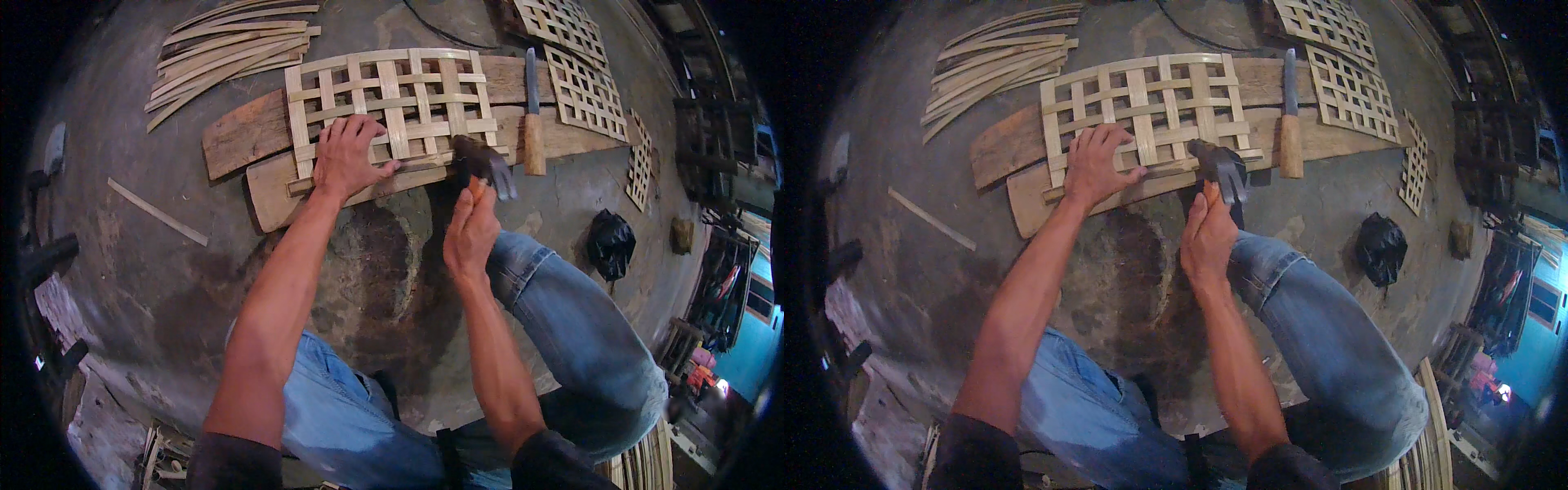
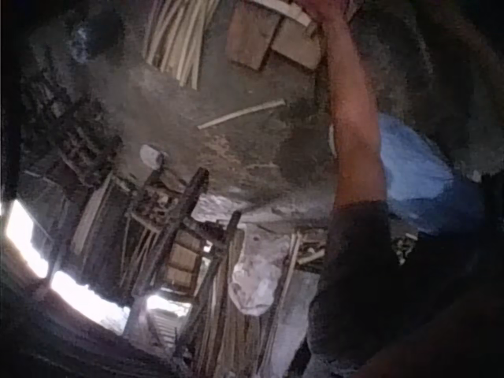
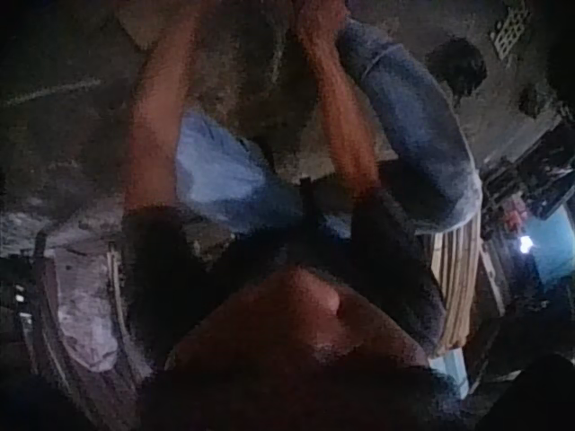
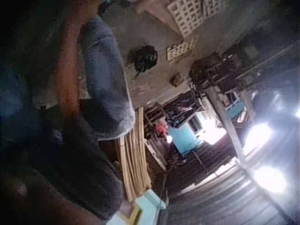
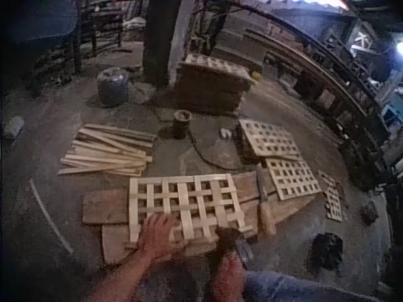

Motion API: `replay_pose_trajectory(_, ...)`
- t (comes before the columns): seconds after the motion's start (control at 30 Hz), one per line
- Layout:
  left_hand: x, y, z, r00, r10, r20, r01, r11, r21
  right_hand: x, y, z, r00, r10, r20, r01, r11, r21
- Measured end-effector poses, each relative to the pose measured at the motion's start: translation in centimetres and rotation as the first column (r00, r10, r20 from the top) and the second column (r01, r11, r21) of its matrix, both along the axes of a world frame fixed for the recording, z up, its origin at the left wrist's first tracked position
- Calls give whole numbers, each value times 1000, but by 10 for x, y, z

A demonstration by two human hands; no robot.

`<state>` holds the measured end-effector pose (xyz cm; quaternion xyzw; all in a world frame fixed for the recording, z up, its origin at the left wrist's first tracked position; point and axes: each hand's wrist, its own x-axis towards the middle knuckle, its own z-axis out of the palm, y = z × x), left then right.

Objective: The person assembles a wooden lattice by placing thin wooden strips into a grid pattern and securing them with a hammer and nails. They adjust the strips and use a metal bar to align the lattice.

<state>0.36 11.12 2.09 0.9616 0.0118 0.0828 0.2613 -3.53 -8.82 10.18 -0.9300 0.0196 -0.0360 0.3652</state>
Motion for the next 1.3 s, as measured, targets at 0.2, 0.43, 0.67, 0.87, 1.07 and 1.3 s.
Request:
replay_pose_trajectory(0.2,3,-4,3,1000,-12,14,12,1000,-1,2,1,-22,979,-29,203,31,999,-8)
replay_pose_trajectory(0.43,2,1,2,1000,-4,15,4,1000,-9,1,6,11,983,34,180,-31,999,-19)
replay_pose_trajectory(0.67,-1,5,-2,1000,12,21,-12,999,38,7,2,1,999,39,9,-38,996,-79)
replay_pose_trajectory(0.87,3,-5,-1,999,-28,31,28,1000,8,16,-7,-15,946,-11,-323,-75,965,-252)
replay_pose_trajectory(1.07,2,1,0,997,-16,79,17,1000,-4,-8,-3,2,980,85,180,-59,988,-144)
replay_pose_trajectory(1.3,0,0,0,1000,-8,29,8,1000,-1,-12,-7,-17,992,102,77,-87,981,-175)
